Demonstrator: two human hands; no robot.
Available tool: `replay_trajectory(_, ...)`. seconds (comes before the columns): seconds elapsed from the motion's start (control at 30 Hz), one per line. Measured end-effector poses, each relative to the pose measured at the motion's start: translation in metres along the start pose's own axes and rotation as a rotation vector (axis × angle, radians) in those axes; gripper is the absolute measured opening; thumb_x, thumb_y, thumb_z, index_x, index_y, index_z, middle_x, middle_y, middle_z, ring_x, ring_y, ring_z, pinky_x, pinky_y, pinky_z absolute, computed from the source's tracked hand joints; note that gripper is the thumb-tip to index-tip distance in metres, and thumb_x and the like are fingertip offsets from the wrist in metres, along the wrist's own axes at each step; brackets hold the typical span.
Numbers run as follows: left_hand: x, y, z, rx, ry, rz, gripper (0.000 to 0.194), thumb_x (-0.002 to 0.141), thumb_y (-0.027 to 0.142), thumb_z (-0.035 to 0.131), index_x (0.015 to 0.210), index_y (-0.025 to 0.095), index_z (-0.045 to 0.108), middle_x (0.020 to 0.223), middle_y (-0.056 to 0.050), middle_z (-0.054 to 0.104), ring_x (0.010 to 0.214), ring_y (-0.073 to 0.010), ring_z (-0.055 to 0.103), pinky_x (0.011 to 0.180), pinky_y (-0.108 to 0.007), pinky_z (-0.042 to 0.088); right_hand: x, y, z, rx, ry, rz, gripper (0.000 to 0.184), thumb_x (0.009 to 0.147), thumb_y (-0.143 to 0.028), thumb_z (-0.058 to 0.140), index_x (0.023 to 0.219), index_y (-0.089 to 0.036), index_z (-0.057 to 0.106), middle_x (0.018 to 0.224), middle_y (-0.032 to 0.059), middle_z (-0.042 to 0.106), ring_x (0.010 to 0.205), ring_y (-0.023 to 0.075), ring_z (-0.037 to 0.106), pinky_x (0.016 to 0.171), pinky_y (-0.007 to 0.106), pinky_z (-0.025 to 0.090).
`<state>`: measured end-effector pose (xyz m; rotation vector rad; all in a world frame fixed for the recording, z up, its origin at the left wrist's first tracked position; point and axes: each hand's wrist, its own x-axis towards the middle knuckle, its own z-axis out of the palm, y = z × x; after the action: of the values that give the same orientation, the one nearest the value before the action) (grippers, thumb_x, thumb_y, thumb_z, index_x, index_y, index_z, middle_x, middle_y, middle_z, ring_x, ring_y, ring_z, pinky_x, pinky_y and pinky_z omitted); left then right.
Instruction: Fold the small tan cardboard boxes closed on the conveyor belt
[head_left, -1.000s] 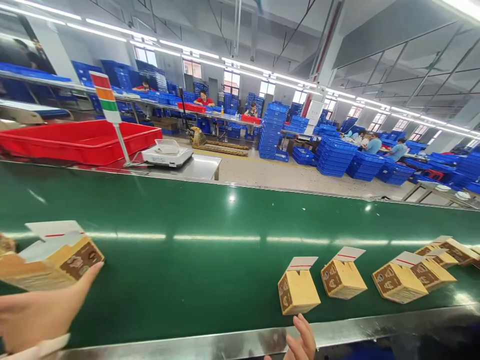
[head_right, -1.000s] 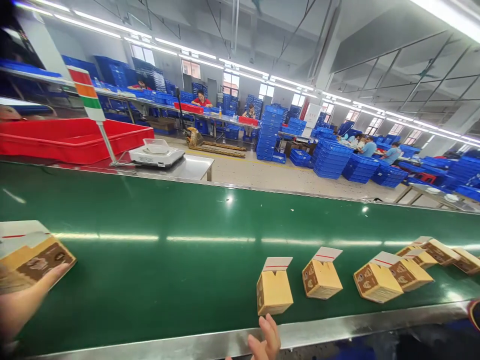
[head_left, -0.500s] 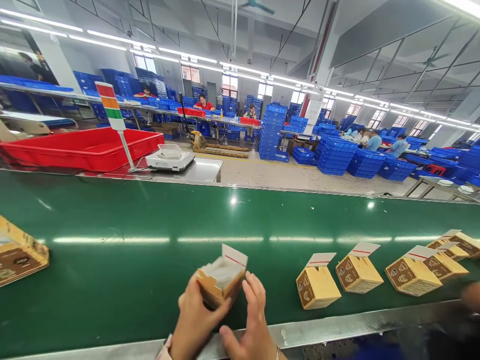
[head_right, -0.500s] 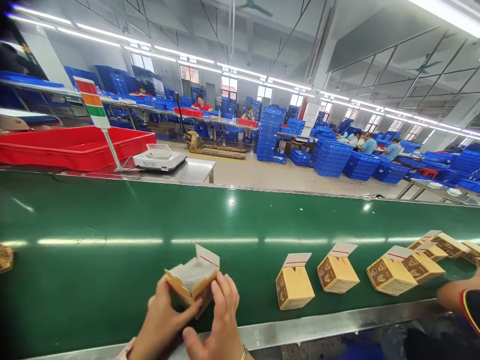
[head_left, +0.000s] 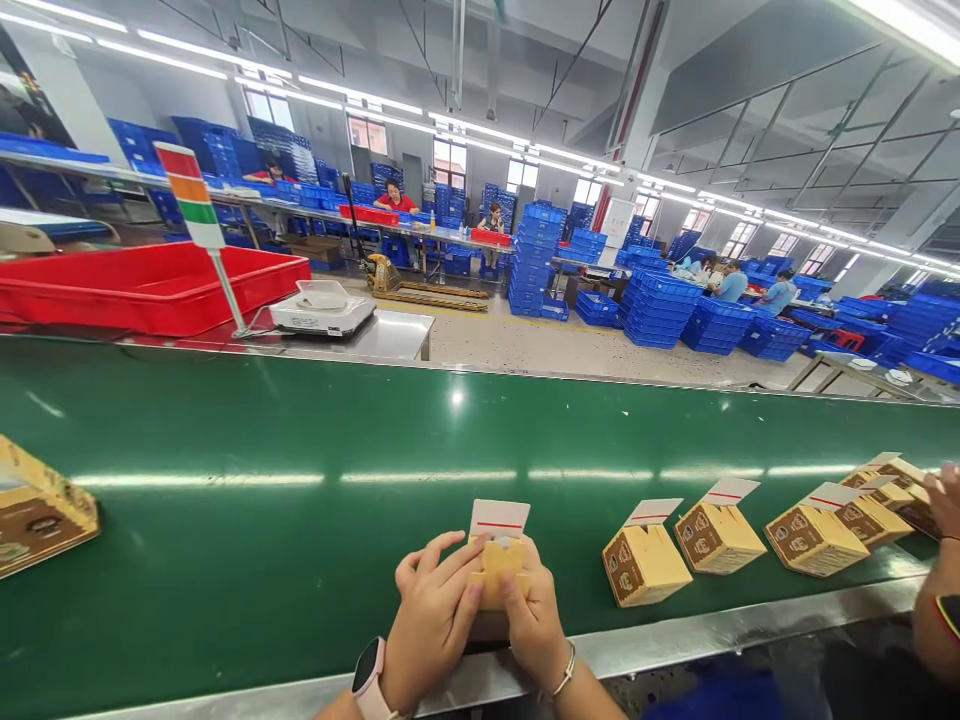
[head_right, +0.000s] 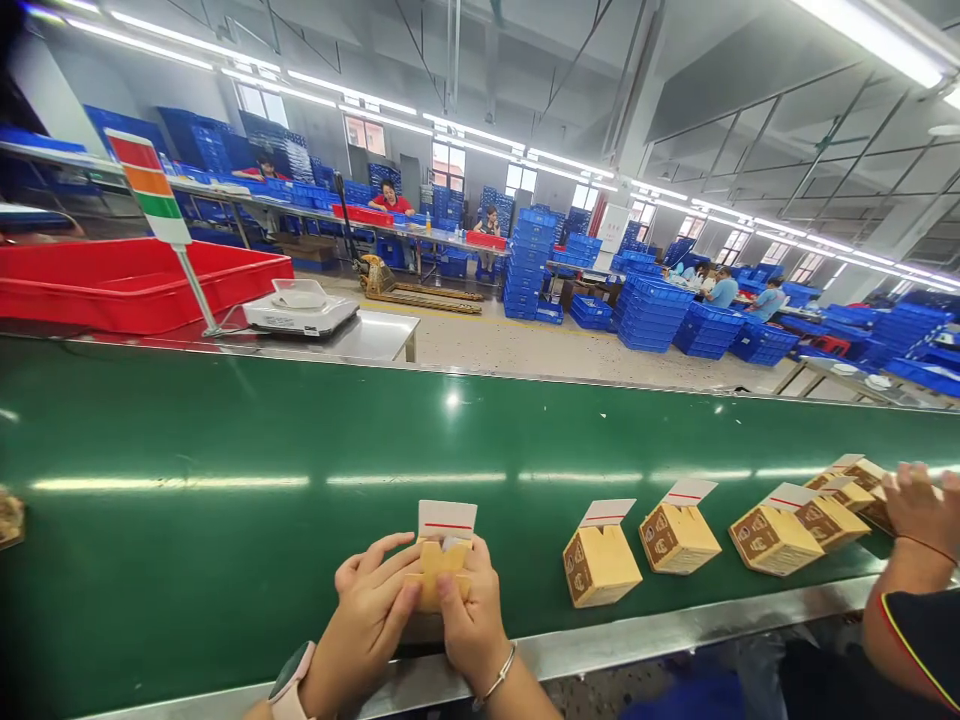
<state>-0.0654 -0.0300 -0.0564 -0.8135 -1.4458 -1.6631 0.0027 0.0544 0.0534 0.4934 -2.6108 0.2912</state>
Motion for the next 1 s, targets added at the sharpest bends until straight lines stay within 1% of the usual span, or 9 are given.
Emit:
replay_trajectory(0.17, 0.006, 0.012, 0.007, -0.202, -0.183, -0.181, 0.038, 0.093, 0.031, 0.035, 0.103, 0.030, 0.072, 0.115, -0.005, 0.064, 0.113, -0.0330, 0.048, 0.084, -0.051, 0.025, -0.025, 0.020, 0.018, 0.163, 0.511, 0.253, 0.034, 0.086, -0.038, 0.055, 0.107, -0.011, 0.053, 0.116, 0.0140, 0.053, 0.098, 0.0138, 0.062, 0.085, 0.025, 0.053)
replay_trajectory(0.3, 0.005, 0.016, 0.014, -0.368, -0.203, -0.351, 0.040, 0.087, 0.042, 0.040, 0.070, 0.024, 0.071, 0.103, -0.009, 0.066, 0.111, -0.0345, 0.049, 0.089, -0.055, 0.027, -0.021, 0.018, 0.011, 0.421, 0.446, 0.541, 0.063, 0.074, -0.053, 0.064, 0.115, -0.013, 0.037, 0.117, 0.0169, 0.052, 0.102, 0.0190, 0.062, 0.089, 0.033, 0.053)
replay_trajectory(0.43, 0.015, 0.023, 0.024, -0.635, 0.031, -0.768, 0.034, 0.063, 0.050, 0.061, 0.065, 0.017, 0.050, 0.109, -0.014, 0.059, 0.107, -0.0308, 0.052, 0.094, -0.048, 0.035, -0.017, 0.010, 0.002, 0.509, 0.462, 0.725, 0.079, 0.065, -0.055, 0.067, 0.121, -0.014, 0.030, 0.119, 0.0182, 0.053, 0.096, 0.0203, 0.063, 0.086, 0.035, 0.054)
replay_trajectory(0.53, 0.034, 0.028, 0.026, -0.945, -0.176, -1.018, 0.059, 0.050, 0.047, 0.064, 0.097, 0.015, 0.048, 0.116, -0.016, 0.054, 0.108, -0.0285, 0.051, 0.095, -0.042, 0.039, -0.018, 0.008, -0.004, 0.483, 0.539, 0.758, 0.076, 0.065, -0.048, 0.067, 0.124, -0.014, 0.033, 0.118, 0.0181, 0.054, 0.093, 0.0199, 0.064, 0.079, 0.033, 0.056)
replay_trajectory(0.63, 0.050, 0.033, 0.027, -1.161, -0.440, -0.983, 0.062, 0.052, 0.038, 0.057, 0.107, 0.012, 0.045, 0.114, -0.015, 0.055, 0.104, -0.0247, 0.053, 0.091, -0.035, 0.041, -0.018, 0.008, -0.010, 0.489, 0.574, 0.772, 0.069, 0.064, -0.035, 0.064, 0.123, -0.013, 0.036, 0.119, 0.0168, 0.054, 0.101, 0.0204, 0.062, 0.081, 0.030, 0.055)
replay_trajectory(0.73, 0.057, 0.040, 0.032, -1.252, -0.501, -0.994, 0.058, 0.050, 0.030, 0.052, 0.105, 0.013, 0.044, 0.114, -0.014, 0.056, 0.100, -0.0244, 0.056, 0.088, -0.035, 0.044, -0.017, 0.015, -0.017, 0.488, 0.540, 0.801, 0.068, 0.063, -0.027, 0.058, 0.127, -0.014, 0.036, 0.122, 0.0152, 0.052, 0.102, 0.0192, 0.060, 0.081, 0.030, 0.055)
replay_trajectory(0.87, 0.052, 0.039, 0.032, -1.042, -0.356, -0.945, 0.063, 0.054, 0.046, 0.060, 0.107, 0.013, 0.048, 0.119, -0.017, 0.054, 0.114, -0.0287, 0.049, 0.099, -0.041, 0.038, -0.031, 0.035, -0.025, 0.185, 0.561, 0.791, 0.065, 0.073, -0.037, 0.055, 0.132, -0.016, 0.035, 0.129, 0.0157, 0.046, 0.114, 0.0220, 0.053, 0.085, 0.034, 0.051)
replay_trajectory(0.93, 0.041, 0.025, 0.018, -0.804, -0.150, -0.886, 0.067, 0.058, 0.058, 0.058, 0.108, 0.015, 0.050, 0.123, -0.017, 0.053, 0.119, -0.0317, 0.047, 0.100, -0.048, 0.036, -0.044, 0.040, -0.027, -0.069, 0.649, 0.676, 0.062, 0.079, -0.047, 0.053, 0.131, -0.017, 0.036, 0.135, 0.0150, 0.041, 0.125, 0.0239, 0.042, 0.094, 0.038, 0.044)
replay_trajectory(1.0, 0.025, -0.005, -0.008, -0.526, 0.190, -0.787, 0.067, 0.062, 0.064, 0.056, 0.109, 0.017, 0.047, 0.125, -0.018, 0.052, 0.119, -0.0351, 0.047, 0.093, -0.054, 0.038, -0.055, 0.037, -0.028, -0.261, 0.693, 0.491, 0.060, 0.086, -0.047, 0.049, 0.136, -0.018, 0.032, 0.139, 0.0144, 0.036, 0.131, 0.0236, 0.034, 0.101, 0.040, 0.036)
